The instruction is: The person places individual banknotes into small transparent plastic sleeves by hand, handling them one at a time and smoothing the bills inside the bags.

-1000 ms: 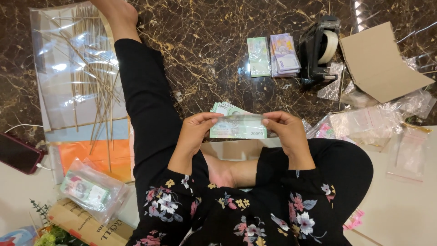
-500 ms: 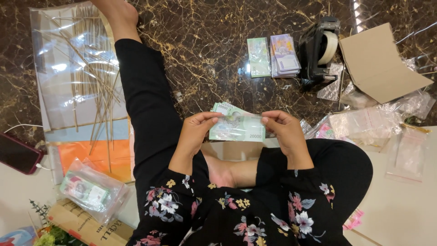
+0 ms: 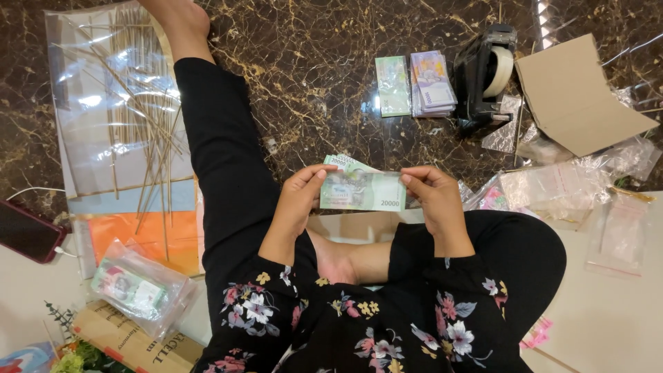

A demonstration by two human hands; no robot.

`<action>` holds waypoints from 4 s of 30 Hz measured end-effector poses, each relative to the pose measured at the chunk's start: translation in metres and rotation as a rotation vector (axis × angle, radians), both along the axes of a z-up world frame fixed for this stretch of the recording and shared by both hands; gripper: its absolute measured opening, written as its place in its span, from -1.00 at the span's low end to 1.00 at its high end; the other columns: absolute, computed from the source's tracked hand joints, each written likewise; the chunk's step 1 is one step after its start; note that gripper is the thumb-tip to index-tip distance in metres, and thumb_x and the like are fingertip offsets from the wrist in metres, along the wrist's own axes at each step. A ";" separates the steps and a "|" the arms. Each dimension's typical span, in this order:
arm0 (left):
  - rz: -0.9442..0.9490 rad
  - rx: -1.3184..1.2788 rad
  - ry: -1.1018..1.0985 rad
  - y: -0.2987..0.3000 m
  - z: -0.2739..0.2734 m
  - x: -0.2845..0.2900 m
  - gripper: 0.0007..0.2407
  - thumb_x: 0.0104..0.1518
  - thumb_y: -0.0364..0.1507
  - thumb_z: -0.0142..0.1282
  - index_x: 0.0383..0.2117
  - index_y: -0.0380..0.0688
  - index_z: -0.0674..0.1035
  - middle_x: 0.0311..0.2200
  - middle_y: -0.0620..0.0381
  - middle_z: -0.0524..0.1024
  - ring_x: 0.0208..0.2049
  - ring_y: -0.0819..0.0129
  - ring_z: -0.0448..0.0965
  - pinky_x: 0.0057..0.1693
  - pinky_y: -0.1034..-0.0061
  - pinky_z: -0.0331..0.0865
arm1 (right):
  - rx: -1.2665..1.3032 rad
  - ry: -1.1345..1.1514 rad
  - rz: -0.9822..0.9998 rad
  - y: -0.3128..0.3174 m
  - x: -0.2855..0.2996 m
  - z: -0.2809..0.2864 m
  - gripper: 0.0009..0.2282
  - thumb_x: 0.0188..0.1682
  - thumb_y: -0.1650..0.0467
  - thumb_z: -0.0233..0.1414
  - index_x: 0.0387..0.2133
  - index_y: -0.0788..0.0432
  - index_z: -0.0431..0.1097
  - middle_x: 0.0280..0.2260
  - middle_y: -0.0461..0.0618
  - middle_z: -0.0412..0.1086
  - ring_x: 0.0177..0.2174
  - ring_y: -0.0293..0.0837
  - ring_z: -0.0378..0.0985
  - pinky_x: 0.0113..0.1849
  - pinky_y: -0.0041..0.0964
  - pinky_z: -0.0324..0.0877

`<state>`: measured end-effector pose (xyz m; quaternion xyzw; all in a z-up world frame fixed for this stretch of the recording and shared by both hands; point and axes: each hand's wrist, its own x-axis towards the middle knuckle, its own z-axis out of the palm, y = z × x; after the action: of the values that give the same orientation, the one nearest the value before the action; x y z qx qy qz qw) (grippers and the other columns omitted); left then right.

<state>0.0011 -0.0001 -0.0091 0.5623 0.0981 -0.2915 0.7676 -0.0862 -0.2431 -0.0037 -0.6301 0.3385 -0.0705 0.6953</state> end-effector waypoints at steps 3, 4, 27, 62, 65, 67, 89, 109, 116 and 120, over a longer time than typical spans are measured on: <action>-0.085 0.008 0.017 0.003 -0.013 -0.001 -0.74 0.15 -0.58 0.17 -0.01 -0.28 0.59 -0.23 -0.07 0.65 -0.29 0.21 0.70 -0.18 0.33 0.64 | 0.009 -0.011 -0.012 -0.004 -0.001 -0.002 -0.81 -0.09 0.54 0.25 -0.19 0.25 0.55 -0.51 -0.03 0.39 -0.51 -0.29 0.52 -0.39 -0.56 0.49; -0.085 0.007 0.016 0.002 -0.017 -0.003 -0.74 0.15 -0.58 0.17 -0.01 -0.28 0.59 -0.23 -0.07 0.65 -0.29 0.21 0.70 -0.18 0.33 0.64 | 0.008 -0.012 -0.013 0.002 0.002 0.009 -0.81 -0.09 0.54 0.25 -0.19 0.25 0.55 -0.51 -0.03 0.39 -0.51 -0.29 0.52 -0.39 -0.56 0.49; -0.028 -0.030 -0.011 0.005 -0.004 -0.002 -0.68 0.08 -0.66 0.20 0.00 -0.29 0.58 -0.25 0.00 0.65 -0.25 0.35 0.67 -0.11 0.45 0.64 | -0.141 0.162 0.122 0.000 -0.008 0.017 -0.81 -0.19 0.57 0.29 -0.29 0.33 0.56 -0.54 0.15 0.52 -0.56 -0.20 0.55 -0.39 -0.39 0.53; 0.118 0.178 0.141 0.000 -0.015 0.025 -0.67 0.20 -0.62 0.07 0.11 -0.29 0.51 0.07 -0.26 0.51 0.00 -0.03 0.60 0.10 0.23 0.47 | 0.745 0.147 -0.537 -0.083 0.156 -0.219 -0.85 0.00 0.51 0.17 -0.20 0.11 0.41 -0.23 -0.05 0.51 -0.21 -0.14 0.63 -0.14 -0.39 0.63; 0.120 0.169 0.142 -0.004 -0.017 0.024 -0.68 0.18 -0.61 0.09 0.10 -0.28 0.52 0.06 -0.23 0.53 -0.01 0.01 0.62 0.08 0.27 0.48 | 0.682 0.179 -0.546 -0.076 0.160 -0.207 -0.82 0.00 0.49 0.18 -0.15 0.10 0.41 -0.19 -0.05 0.49 -0.19 -0.15 0.62 -0.13 -0.40 0.62; 0.120 0.164 0.146 -0.005 -0.018 0.023 -0.68 0.18 -0.60 0.10 0.09 -0.27 0.52 0.05 -0.20 0.54 -0.02 0.05 0.62 0.08 0.31 0.48 | 0.656 0.200 -0.560 -0.069 0.160 -0.196 -0.80 -0.01 0.48 0.19 -0.14 0.10 0.41 -0.18 -0.05 0.49 -0.19 -0.15 0.61 -0.13 -0.39 0.62; 0.112 0.146 0.075 -0.003 -0.033 0.015 -0.68 0.19 -0.59 0.08 0.10 -0.29 0.50 0.05 -0.26 0.52 -0.02 -0.01 0.61 0.07 0.25 0.49 | -0.245 0.419 0.306 -0.096 0.095 -0.043 -0.72 -0.12 0.38 0.26 -0.15 0.18 0.48 -0.27 0.03 0.52 -0.33 -0.13 0.62 -0.30 -0.32 0.57; 0.044 0.270 -0.001 0.001 -0.055 0.007 -0.73 0.27 -0.53 -0.02 0.08 -0.22 0.52 0.03 -0.15 0.54 -0.02 0.09 0.62 0.09 0.29 0.47 | -1.034 0.483 0.851 0.009 0.039 -0.042 -0.46 -0.28 0.24 0.39 -0.06 0.21 0.40 -0.07 0.27 0.38 -0.01 0.33 0.48 -0.07 0.15 0.48; 0.009 0.325 -0.042 0.000 -0.070 0.007 -0.74 0.26 -0.52 0.00 0.06 -0.18 0.54 -0.02 -0.11 0.58 -0.06 0.14 0.64 0.04 0.35 0.51 | -1.121 0.439 0.797 0.006 0.039 -0.053 -0.63 -0.20 0.32 0.34 -0.18 0.15 0.39 -0.18 0.16 0.39 -0.07 0.23 0.52 -0.14 0.03 0.50; 0.018 0.340 -0.036 -0.003 -0.069 0.007 -0.74 0.24 -0.53 0.00 0.05 -0.20 0.55 -0.03 -0.11 0.58 -0.07 0.17 0.64 0.03 0.40 0.51 | -1.037 0.416 0.700 0.006 0.043 -0.046 -0.84 -0.09 0.41 0.25 -0.28 0.14 0.47 -0.31 0.09 0.44 -0.20 0.14 0.59 -0.21 -0.05 0.53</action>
<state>0.0082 -0.0029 -0.0781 0.6884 0.1373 -0.2540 0.6654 -0.0432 -0.2368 -0.0492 -0.9567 0.1630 0.1290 0.2036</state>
